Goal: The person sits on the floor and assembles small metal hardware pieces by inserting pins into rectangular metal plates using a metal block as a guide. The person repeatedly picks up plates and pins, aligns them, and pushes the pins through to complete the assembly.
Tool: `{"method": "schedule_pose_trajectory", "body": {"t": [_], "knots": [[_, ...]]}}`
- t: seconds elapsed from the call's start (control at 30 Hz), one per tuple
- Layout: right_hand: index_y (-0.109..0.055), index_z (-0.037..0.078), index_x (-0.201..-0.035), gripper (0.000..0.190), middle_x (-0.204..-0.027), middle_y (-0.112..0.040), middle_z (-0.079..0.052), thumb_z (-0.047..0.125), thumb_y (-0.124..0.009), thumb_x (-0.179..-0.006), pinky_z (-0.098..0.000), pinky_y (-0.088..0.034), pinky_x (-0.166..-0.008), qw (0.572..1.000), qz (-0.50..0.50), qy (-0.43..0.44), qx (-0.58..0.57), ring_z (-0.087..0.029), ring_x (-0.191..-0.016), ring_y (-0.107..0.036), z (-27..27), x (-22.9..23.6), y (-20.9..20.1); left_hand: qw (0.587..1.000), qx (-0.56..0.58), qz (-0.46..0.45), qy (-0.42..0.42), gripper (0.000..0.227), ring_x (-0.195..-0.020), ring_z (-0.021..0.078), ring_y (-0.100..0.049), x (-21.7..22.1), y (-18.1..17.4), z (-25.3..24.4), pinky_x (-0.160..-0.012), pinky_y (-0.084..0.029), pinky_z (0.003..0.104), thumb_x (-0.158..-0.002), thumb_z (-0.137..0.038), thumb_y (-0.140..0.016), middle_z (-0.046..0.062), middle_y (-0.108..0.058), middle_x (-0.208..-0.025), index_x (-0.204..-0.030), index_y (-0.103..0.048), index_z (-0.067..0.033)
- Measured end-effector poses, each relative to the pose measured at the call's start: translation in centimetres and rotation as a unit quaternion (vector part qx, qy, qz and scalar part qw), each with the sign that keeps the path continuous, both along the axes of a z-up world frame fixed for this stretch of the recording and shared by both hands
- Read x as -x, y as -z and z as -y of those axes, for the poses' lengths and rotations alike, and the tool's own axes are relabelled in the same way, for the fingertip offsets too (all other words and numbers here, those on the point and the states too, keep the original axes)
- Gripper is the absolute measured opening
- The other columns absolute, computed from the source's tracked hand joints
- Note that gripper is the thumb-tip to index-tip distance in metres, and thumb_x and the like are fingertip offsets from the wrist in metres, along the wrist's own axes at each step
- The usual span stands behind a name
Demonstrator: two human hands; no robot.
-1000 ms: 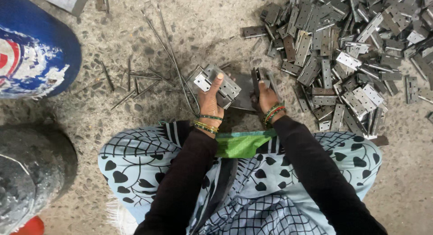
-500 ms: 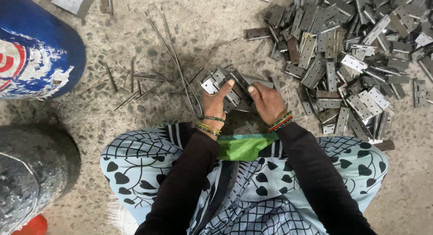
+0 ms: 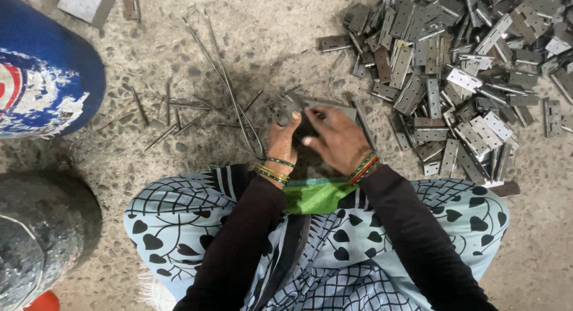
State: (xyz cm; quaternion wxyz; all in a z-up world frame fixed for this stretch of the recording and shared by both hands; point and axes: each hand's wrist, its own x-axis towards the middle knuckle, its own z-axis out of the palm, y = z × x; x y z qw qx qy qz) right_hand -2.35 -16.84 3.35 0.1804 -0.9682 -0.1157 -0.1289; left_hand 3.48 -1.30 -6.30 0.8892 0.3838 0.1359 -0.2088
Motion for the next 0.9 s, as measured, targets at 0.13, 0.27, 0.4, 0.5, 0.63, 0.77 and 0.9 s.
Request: {"method": "schedule_pose_trajectory", "body": {"t": [0.13, 0.27, 0.4, 0.5, 0.63, 0.77, 0.9], "knots": [[-0.069, 0.003, -0.126, 0.045, -0.126, -0.068, -0.024, 0.036, -0.062, -0.096, -0.0445, -0.057, -0.089, 0.986, 0.063, -0.140, -0.060, -0.038, -0.106, -0.070, 0.2, 0.8, -0.1, 0.996, -0.088, -0.005, 0.017, 0.046, -0.087, 0.0194, -0.072, 0.0, 0.2, 0.2, -0.075, -0.060, 0.034, -0.074, -0.021, -0.093, 0.007, -0.076, -0.102, -0.110, -0.072, -0.0005], [-0.070, 0.014, -0.122, 0.032, -0.126, -0.072, -0.010, 0.036, -0.062, -0.101, -0.0448, -0.061, -0.093, 0.914, -0.301, 0.227, -0.148, -0.029, -0.104, -0.074, 4.6, -0.3, 3.1, 0.991, -0.105, 0.075, 0.035, 0.047, -0.087, 0.0198, -0.071, -0.4, -0.1, 0.6, -0.076, -0.059, 0.034, -0.075, -0.018, -0.094, 0.011, -0.075, -0.103, -0.111, -0.073, 0.0044], [-0.060, 0.009, -0.131, 0.055, -0.132, -0.064, -0.019, 0.036, -0.080, -0.088, -0.0567, -0.053, -0.093, 0.803, -0.441, 0.396, 0.069, -0.041, -0.119, -0.063, 9.0, 0.0, 8.7, 0.923, -0.247, 0.293, 0.042, 0.070, -0.105, 0.0144, -0.069, -0.1, 0.3, 2.7, -0.090, -0.058, 0.030, -0.075, -0.018, -0.094, 0.006, -0.069, -0.117, -0.130, -0.056, 0.0006], [-0.054, 0.006, -0.137, 0.065, -0.134, -0.063, -0.020, 0.034, -0.082, -0.085, -0.0583, -0.054, -0.094, 0.768, -0.469, 0.429, 0.077, -0.042, -0.121, -0.063, 10.5, 0.1, 13.0, 0.910, -0.252, 0.303, 0.126, 0.067, -0.102, 0.0136, -0.070, -0.2, 0.9, 3.7, -0.090, -0.058, 0.030, -0.072, -0.017, -0.093, 0.004, -0.073, -0.111, -0.128, -0.059, -0.0030], [-0.060, -0.002, -0.127, 0.056, -0.123, -0.066, -0.027, 0.036, -0.078, -0.090, -0.0518, -0.056, -0.091, 0.835, -0.391, 0.385, 0.026, -0.041, -0.111, -0.066, 11.9, 1.5, 16.6, 0.896, -0.221, 0.359, 0.140, 0.059, -0.108, 0.0148, -0.071, -0.2, 1.9, 3.9, -0.095, -0.057, 0.031, -0.075, -0.014, -0.092, 0.003, -0.075, -0.115, -0.126, -0.064, -0.0084], [-0.063, -0.007, -0.110, 0.033, -0.087, -0.064, -0.017, 0.024, -0.054, -0.104, -0.0396, -0.054, -0.054, 0.705, -0.284, 0.380, -0.527, -0.024, -0.065, -0.064, 9.1, 2.4, 12.1, 0.869, -0.309, 0.356, 0.153, 0.057, -0.101, 0.0151, -0.074, -0.1, 2.0, 3.6, -0.088, -0.059, 0.031, -0.071, -0.017, -0.094, 0.004, -0.077, -0.107, -0.121, -0.066, -0.0098], [-0.060, 0.005, -0.104, 0.027, -0.077, -0.056, -0.002, 0.030, -0.053, -0.108, -0.0244, -0.045, -0.045, 0.711, -0.255, 0.242, -0.609, -0.009, -0.052, -0.050, 5.0, 3.4, -1.2, 0.867, -0.278, 0.378, 0.170, 0.050, -0.102, 0.0161, -0.074, -0.6, 1.7, 3.0, -0.089, -0.060, 0.032, -0.078, -0.017, -0.090, 0.004, -0.076, -0.110, -0.122, -0.067, -0.0114]]}}
